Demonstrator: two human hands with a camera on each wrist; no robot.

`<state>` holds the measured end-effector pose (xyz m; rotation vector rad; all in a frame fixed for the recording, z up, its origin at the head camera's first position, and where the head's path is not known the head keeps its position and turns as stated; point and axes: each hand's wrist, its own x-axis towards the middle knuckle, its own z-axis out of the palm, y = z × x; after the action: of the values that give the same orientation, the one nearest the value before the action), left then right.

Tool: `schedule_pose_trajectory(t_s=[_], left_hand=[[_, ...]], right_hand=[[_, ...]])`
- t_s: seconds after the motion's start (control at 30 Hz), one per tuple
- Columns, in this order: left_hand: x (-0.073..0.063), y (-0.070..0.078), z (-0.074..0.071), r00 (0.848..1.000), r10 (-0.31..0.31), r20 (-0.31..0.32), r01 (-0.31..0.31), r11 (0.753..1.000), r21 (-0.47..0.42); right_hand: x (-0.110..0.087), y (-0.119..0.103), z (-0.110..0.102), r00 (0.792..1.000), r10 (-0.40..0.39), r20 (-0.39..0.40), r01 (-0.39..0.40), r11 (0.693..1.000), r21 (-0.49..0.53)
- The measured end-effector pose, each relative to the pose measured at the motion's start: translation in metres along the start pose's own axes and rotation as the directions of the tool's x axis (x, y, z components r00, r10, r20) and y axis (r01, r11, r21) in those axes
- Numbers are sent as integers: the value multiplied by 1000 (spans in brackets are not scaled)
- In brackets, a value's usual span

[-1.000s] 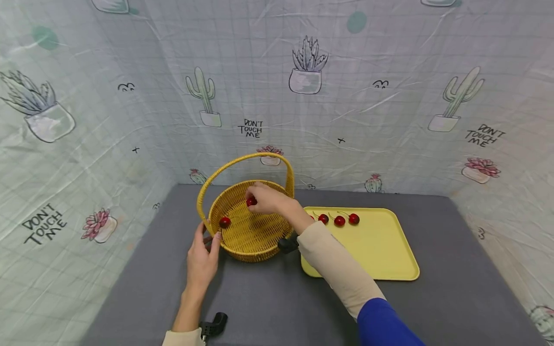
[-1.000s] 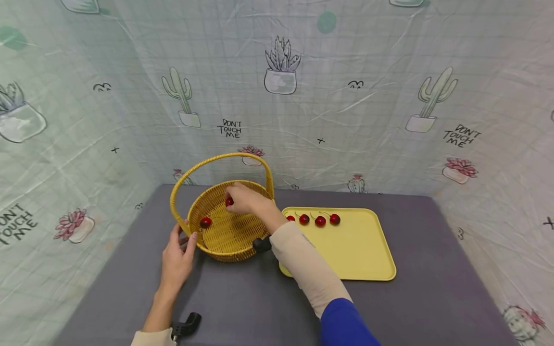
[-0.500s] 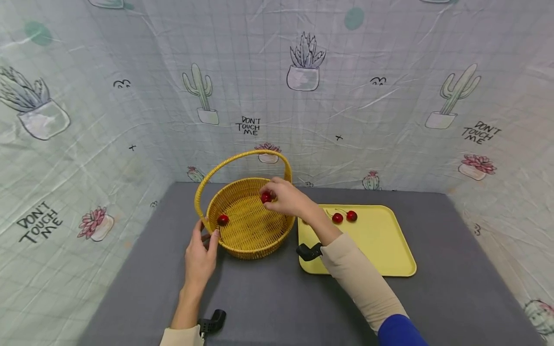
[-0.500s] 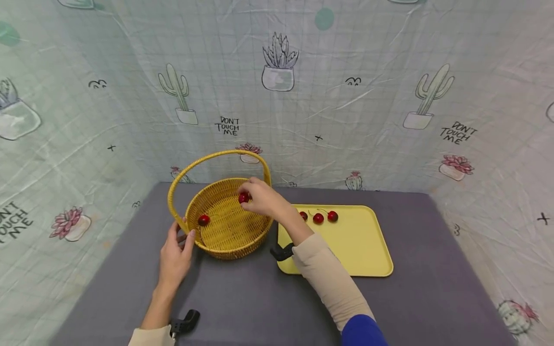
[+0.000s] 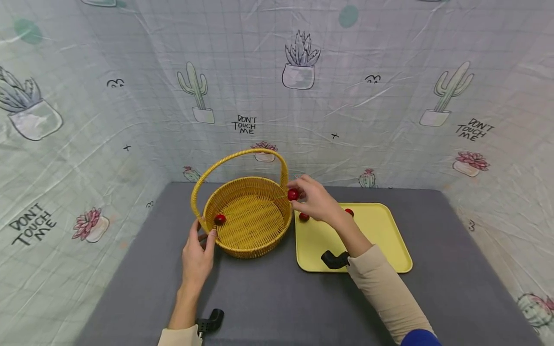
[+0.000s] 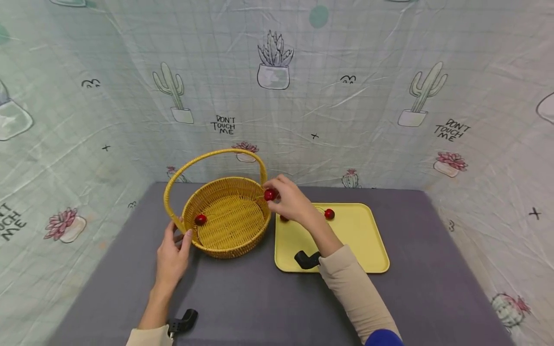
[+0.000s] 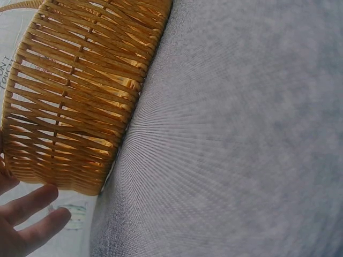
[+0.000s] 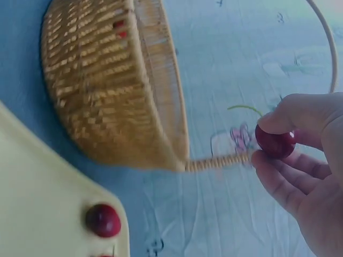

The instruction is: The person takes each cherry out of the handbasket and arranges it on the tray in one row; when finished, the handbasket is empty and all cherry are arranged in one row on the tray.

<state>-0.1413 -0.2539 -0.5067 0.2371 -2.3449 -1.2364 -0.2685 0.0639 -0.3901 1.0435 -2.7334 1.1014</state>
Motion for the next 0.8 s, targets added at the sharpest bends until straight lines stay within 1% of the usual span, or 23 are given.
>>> schedule_pose_trajectory(t_s=[0.17,0.33,0.67,0.8], left_hand=[[0,1,0,1000,2,-4,-2,1000,-5],[-1,2,1,1000,3,-6,-3,1000,0],[-1,2,1,1000,8,-14,-8,1000,-3],[-1,1,1,1000,-2,-12,2,1000,6]], right_hand=[[-17,16,-12,998,40,-55,-42,999,-30],[-32,36,-23,990,97,-107,-102,994,-47],[-65,83,-45,960,221,-174,-241,965,-105],[-77,98,-51,947,276,-168,-295,949,-107]])
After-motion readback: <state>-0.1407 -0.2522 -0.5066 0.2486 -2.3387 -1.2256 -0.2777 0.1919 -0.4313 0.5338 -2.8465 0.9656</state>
